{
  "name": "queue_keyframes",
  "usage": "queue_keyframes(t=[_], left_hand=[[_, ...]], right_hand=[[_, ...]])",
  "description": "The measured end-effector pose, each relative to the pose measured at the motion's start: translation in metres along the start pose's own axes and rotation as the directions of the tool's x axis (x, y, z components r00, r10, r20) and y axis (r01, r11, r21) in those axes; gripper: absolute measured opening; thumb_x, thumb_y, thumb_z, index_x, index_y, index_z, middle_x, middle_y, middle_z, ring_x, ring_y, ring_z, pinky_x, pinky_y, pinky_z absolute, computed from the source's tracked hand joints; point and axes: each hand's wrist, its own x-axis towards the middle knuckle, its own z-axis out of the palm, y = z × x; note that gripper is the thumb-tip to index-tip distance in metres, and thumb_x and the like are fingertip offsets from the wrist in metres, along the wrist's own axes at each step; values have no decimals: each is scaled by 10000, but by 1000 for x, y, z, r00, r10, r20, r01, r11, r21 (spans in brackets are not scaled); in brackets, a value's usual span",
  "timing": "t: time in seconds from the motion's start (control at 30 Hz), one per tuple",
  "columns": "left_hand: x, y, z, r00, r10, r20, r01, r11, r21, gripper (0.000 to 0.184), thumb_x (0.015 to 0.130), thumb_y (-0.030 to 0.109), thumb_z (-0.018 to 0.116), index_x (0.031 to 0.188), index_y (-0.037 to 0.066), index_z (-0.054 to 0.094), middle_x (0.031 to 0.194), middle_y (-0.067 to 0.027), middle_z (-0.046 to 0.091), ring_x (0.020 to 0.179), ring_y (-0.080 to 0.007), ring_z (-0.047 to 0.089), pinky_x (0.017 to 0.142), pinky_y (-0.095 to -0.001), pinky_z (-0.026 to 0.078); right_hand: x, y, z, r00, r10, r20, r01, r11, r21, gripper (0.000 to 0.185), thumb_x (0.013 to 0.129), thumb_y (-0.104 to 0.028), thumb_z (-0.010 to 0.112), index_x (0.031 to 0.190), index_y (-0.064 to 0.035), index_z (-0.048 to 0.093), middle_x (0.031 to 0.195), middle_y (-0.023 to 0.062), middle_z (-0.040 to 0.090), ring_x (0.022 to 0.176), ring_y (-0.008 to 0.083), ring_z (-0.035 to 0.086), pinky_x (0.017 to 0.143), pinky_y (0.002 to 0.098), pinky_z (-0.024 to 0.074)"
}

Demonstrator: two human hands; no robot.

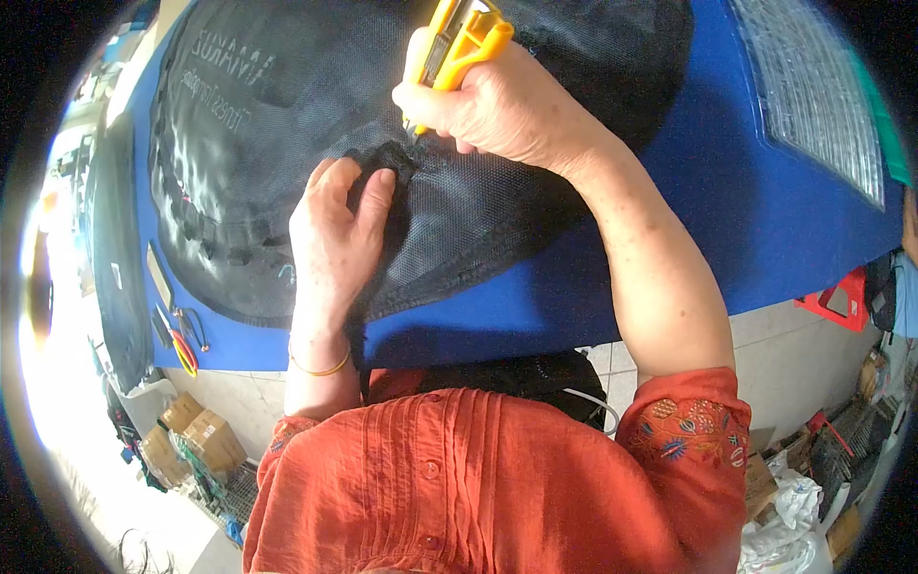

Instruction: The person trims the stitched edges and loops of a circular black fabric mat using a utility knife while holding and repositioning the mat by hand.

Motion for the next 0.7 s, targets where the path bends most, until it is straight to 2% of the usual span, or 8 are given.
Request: queue_keyframes(t=[0.2, 0.27, 0.37, 0.43, 0.5, 0.53, 0.63, 0.7], left_hand=[[-3, -2, 2, 1000, -7, -26, 7, 1000, -14, 326, 907, 229, 742, 759, 17, 543, 742, -152, 554, 667, -374, 599, 610, -447, 488], [-5, -2, 2, 999, -6, -41, 5, 1000, -22, 336, 897, 244, 759, 764, 17, 549, 746, -153, 561, 673, -374, 608, 614, -444, 496], [-9, 1, 4, 997, 7, -72, -4, 999, 49, 353, 851, 282, 815, 858, 18, 581, 827, -161, 599, 719, -368, 633, 637, -430, 516], [-11, 3, 3, 993, 42, -113, -39, 999, 34, 441, 796, 300, 864, 1005, 15, 600, 952, -167, 619, 782, -366, 649, 677, -430, 540], [-12, 7, 2, 992, 43, -119, -39, 999, 35, 461, 795, 287, 864, 1070, 28, 599, 995, -160, 614, 802, -362, 650, 691, -432, 546], [-12, 8, 2, 992, 43, -120, -39, 999, 34, 491, 793, 274, 864, 1136, 42, 599, 1038, -153, 610, 823, -358, 652, 705, -433, 552], [-15, 9, -1, 988, 133, -74, -124, 985, 118, 463, 813, 197, 845, 1205, 91, 623, 1084, -153, 621, 893, -369, 667, 765, -440, 567], [-15, 8, -1, 980, 178, -84, -165, 976, 143, 395, 828, 172, 822, 1174, 107, 644, 1066, -137, 623, 875, -341, 669, 738, -426, 566]], right_hand=[[2, 14, 1, 993, -69, -100, 66, 998, -24, 145, 1006, -248, 665, 933, -125, 643, 690, -17, 630, 528, 25, 581, 458, 170, 448], [3, 13, 0, 989, -41, -139, 39, 999, -15, 188, 972, -261, 705, 905, -89, 671, 701, 5, 660, 539, 53, 616, 482, 190, 488], [4, 12, -1, 981, 18, -194, -14, 1000, 27, 244, 939, -279, 744, 874, -47, 701, 704, 28, 689, 551, 84, 654, 502, 212, 531], [5, 13, 0, 978, 47, -205, -36, 997, 61, 255, 940, -284, 744, 870, -42, 704, 697, 29, 688, 551, 86, 658, 497, 214, 533], [5, 15, 1, 983, 7, -185, -4, 1000, 17, 174, 989, -278, 689, 933, -119, 647, 690, -13, 641, 524, 23, 576, 454, 170, 447], [5, 15, 1, 983, 5, -182, -2, 1000, 18, 174, 989, -278, 689, 933, -119, 647, 690, -13, 641, 524, 23, 576, 454, 170, 447], [5, 15, 2, 981, 50, -189, -46, 999, 26, 172, 991, -280, 685, 945, -117, 654, 696, -11, 645, 530, 22, 580, 454, 168, 447], [5, 15, 2, 978, 88, -192, -80, 996, 46, 176, 993, -281, 683, 956, -110, 658, 699, -8, 649, 531, 24, 586, 458, 167, 453]])
